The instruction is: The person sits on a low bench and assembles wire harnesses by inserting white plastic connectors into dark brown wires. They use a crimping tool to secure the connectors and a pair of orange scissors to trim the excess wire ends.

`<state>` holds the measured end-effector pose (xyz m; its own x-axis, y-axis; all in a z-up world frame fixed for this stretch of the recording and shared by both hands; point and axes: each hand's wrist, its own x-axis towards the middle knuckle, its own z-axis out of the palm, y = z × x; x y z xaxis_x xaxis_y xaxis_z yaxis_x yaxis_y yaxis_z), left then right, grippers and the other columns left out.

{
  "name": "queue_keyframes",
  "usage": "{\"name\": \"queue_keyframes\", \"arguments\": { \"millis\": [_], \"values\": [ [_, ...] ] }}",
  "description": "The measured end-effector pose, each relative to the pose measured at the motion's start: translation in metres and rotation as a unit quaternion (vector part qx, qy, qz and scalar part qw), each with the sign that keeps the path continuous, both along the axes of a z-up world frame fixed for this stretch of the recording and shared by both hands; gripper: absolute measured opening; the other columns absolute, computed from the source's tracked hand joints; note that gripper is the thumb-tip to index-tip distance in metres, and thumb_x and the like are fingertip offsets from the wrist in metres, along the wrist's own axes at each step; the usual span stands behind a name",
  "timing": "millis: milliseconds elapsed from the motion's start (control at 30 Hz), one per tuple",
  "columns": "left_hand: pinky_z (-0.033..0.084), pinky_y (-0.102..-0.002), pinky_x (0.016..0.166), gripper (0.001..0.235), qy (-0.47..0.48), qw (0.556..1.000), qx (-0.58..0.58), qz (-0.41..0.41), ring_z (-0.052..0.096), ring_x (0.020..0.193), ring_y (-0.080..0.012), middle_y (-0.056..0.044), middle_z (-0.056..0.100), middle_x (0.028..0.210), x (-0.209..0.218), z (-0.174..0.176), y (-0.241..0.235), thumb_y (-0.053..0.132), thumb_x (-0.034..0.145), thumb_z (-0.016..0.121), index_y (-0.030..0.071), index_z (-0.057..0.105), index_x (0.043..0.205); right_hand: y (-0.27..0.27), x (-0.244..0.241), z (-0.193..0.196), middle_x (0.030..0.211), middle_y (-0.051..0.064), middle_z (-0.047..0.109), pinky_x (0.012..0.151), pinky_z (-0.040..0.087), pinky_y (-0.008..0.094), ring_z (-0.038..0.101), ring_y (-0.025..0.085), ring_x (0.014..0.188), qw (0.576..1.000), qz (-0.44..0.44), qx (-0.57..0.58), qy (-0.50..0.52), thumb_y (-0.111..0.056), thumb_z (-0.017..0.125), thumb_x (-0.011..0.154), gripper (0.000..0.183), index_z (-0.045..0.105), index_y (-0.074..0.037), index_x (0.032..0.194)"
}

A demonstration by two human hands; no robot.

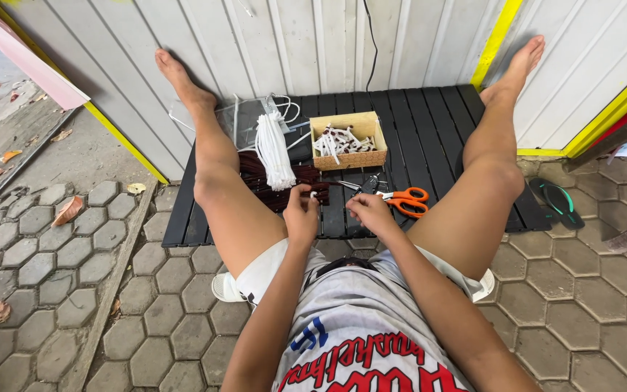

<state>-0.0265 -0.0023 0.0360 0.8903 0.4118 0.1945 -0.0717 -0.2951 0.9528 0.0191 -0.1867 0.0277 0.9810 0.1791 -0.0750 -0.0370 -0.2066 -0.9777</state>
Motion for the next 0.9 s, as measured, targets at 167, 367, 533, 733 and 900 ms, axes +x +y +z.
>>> {"name": "queue_keyframes", "arguments": {
  "millis": [167,367,533,733,900],
  "values": [
    [0.056,-0.047,0.087,0.023,0.017,0.987,0.152,0.059,0.07,0.096,-0.0355,-0.013,0.071,0.095,0.059,-0.033,0.033,0.002,0.095,0.055,0.013,0.074,0.099,0.005,-0.011,0.015,0.062,0.006,0.069,0.052,0.052,0.028,0.065,0.015,0.056,0.995,0.031,-0.074,-0.055,-0.02,0.069,0.089,0.015,0.077,-0.008,0.084],
    [0.057,-0.049,0.095,0.034,0.047,0.965,0.257,0.027,0.067,0.11,-0.0397,-0.018,0.067,0.118,0.071,-0.057,0.033,-0.002,0.091,0.053,0.003,0.075,0.116,0.002,-0.017,0.028,0.06,0.008,0.067,0.059,0.051,0.031,0.065,0.019,0.06,0.991,0.054,-0.106,-0.054,-0.026,0.072,0.088,0.022,0.072,-0.007,0.077],
    [0.057,-0.04,0.098,0.038,0.119,0.896,0.417,-0.091,0.067,0.116,-0.036,-0.023,0.065,0.128,0.058,-0.061,0.024,-0.003,0.087,0.055,-0.003,0.072,0.122,0.003,-0.018,0.029,0.059,0.008,0.067,0.061,0.05,0.033,0.064,0.021,0.062,0.986,0.077,-0.14,-0.048,-0.028,0.071,0.088,0.022,0.073,-0.009,0.075],
    [0.063,-0.039,0.082,0.029,0.139,0.932,0.336,-0.011,0.072,0.095,-0.0334,-0.02,0.067,0.107,0.062,-0.054,0.035,-0.004,0.092,0.053,-0.006,0.073,0.113,0.003,-0.021,0.028,0.066,0.01,0.071,0.065,0.052,0.035,0.07,0.024,0.068,0.979,0.116,-0.164,-0.033,-0.026,0.07,0.088,0.021,0.074,-0.007,0.081],
    [0.064,-0.043,0.078,0.02,0.154,0.911,0.38,-0.029,0.071,0.093,-0.0362,-0.019,0.067,0.094,0.071,-0.047,0.031,0.013,0.091,0.072,-0.003,0.077,0.102,0.002,-0.018,0.024,0.069,0.011,0.073,0.068,0.054,0.037,0.072,0.025,0.071,0.978,0.126,-0.166,-0.026,-0.027,0.069,0.087,0.022,0.074,-0.006,0.084]
  ]
}}
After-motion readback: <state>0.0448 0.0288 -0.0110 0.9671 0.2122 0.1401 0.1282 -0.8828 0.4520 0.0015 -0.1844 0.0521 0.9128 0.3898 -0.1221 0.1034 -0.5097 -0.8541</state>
